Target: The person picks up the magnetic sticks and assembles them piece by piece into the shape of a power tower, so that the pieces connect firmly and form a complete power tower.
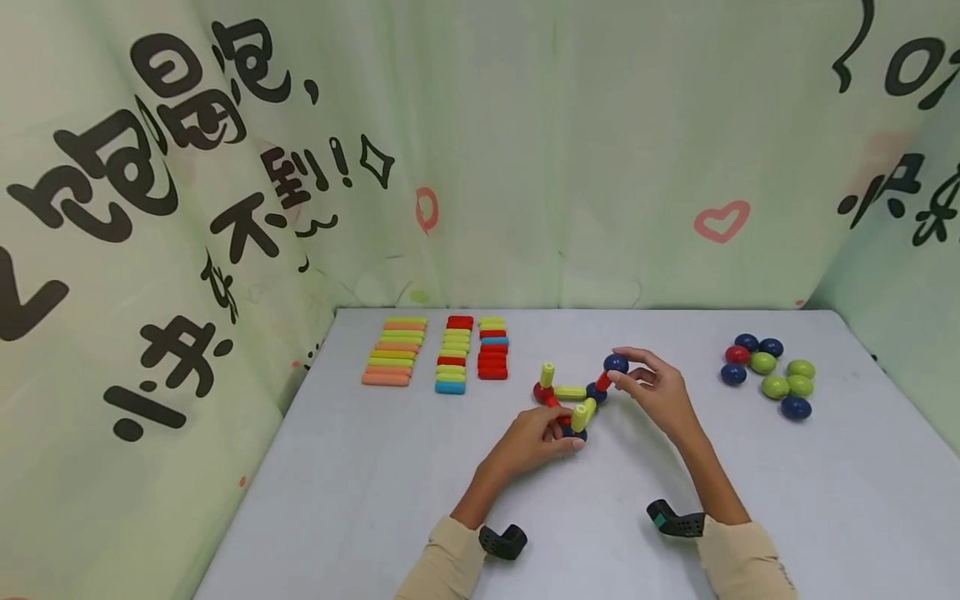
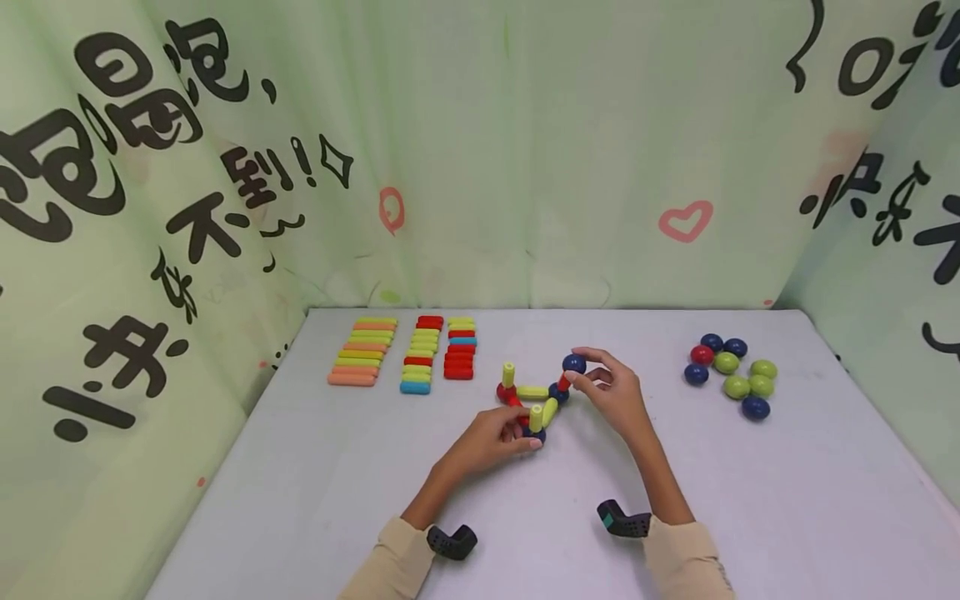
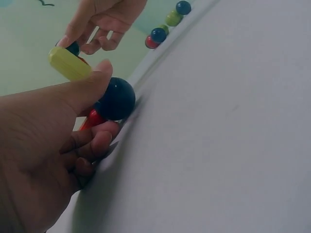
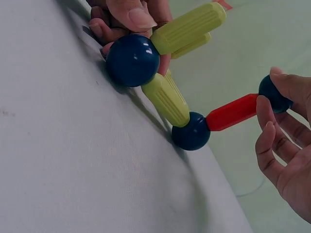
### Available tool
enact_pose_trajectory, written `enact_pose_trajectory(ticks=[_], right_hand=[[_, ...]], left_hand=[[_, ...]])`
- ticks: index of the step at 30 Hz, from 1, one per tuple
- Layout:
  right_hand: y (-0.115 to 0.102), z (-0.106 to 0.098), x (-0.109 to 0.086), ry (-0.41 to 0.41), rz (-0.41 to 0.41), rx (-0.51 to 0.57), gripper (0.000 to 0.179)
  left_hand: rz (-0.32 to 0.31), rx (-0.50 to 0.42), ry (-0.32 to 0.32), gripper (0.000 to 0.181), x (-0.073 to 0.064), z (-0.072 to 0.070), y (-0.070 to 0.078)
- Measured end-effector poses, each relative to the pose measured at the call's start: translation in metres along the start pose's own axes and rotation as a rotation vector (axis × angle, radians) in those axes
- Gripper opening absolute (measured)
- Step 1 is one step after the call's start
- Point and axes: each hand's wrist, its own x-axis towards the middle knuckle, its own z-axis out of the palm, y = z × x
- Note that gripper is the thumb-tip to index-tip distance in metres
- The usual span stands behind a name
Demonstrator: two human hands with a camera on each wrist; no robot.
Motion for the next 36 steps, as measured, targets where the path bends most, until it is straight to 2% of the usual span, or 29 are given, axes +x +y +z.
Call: enact_pose_trajectory(ticks=[2, 4, 5, 7, 10, 11, 13, 16, 19, 21, 24, 28, 31, 34, 36], right_hand=[[-0.003, 0.001, -0.001, -0.005, -0.011, 0.019, 0.042], [-0.003, 0.002, 0.0, -0.006, -0.011, 0.012, 0.043], [-0.001, 0.002, 0.0, -0.006, -0.005, 0.001, 0.043], [0.004, 0.003, 0.0, -0.012, 0.013, -0.022, 0.046], [0.013, 0.003, -0.001, -0.016, 0.031, -0.04, 0.053], [0.015, 0.002, -0.001, -0.014, 0.032, -0.045, 0.054], [0.02, 0.0, -0.003, 0.006, 0.029, -0.046, 0.056], [0.026, -0.009, -0.007, 0.081, 0.015, -0.046, 0.049], [0.034, -0.025, -0.01, 0.245, 0.025, -0.051, 0.037], [0.036, -0.039, -0.013, 0.372, 0.047, -0.071, 0.03], [0.044, -0.061, -0.017, 0.577, 0.106, -0.146, 0.026], [0.051, -0.088, -0.025, 0.748, 0.243, -0.267, 0.029], [0.058, -0.101, -0.031, 0.786, 0.382, -0.324, 0.033], [0.065, -0.109, -0.035, 0.751, 0.461, -0.348, 0.036], [0.069, -0.112, -0.037, 0.698, 0.496, -0.369, 0.038]], left_hand=[[0.006, -0.063, -0.005, 0.049, 0.0, -0.001, -0.001], [-0.012, -0.147, 0.026, 0.04, -0.001, -0.003, -0.003], [-0.024, -0.18, 0.067, 0.034, -0.001, -0.003, -0.004], [-0.055, -0.245, 0.191, 0.025, -0.001, -0.004, -0.007], [-0.112, -0.26, 0.393, 0.021, 0.0, -0.002, -0.009], [-0.138, -0.251, 0.441, 0.019, 0.0, -0.002, -0.01], [-0.182, -0.248, 0.482, 0.02, 0.002, 0.0, -0.011], [-0.215, -0.232, 0.435, 0.042, 0.003, 0.001, -0.011], [-0.2, -0.212, 0.349, 0.057, 0.004, -0.001, -0.01], [-0.19, -0.188, 0.308, 0.061, 0.004, 0.0, -0.01], [-0.172, -0.156, 0.29, 0.059, 0.004, 0.0, -0.01], [-0.165, -0.122, 0.295, 0.056, 0.003, 0.003, -0.009], [-0.179, -0.099, 0.287, 0.053, 0.002, 0.003, -0.007], [-0.186, -0.08, 0.266, 0.049, 0.001, 0.004, -0.004], [-0.187, -0.069, 0.246, 0.047, 0.001, 0.004, -0.002]])
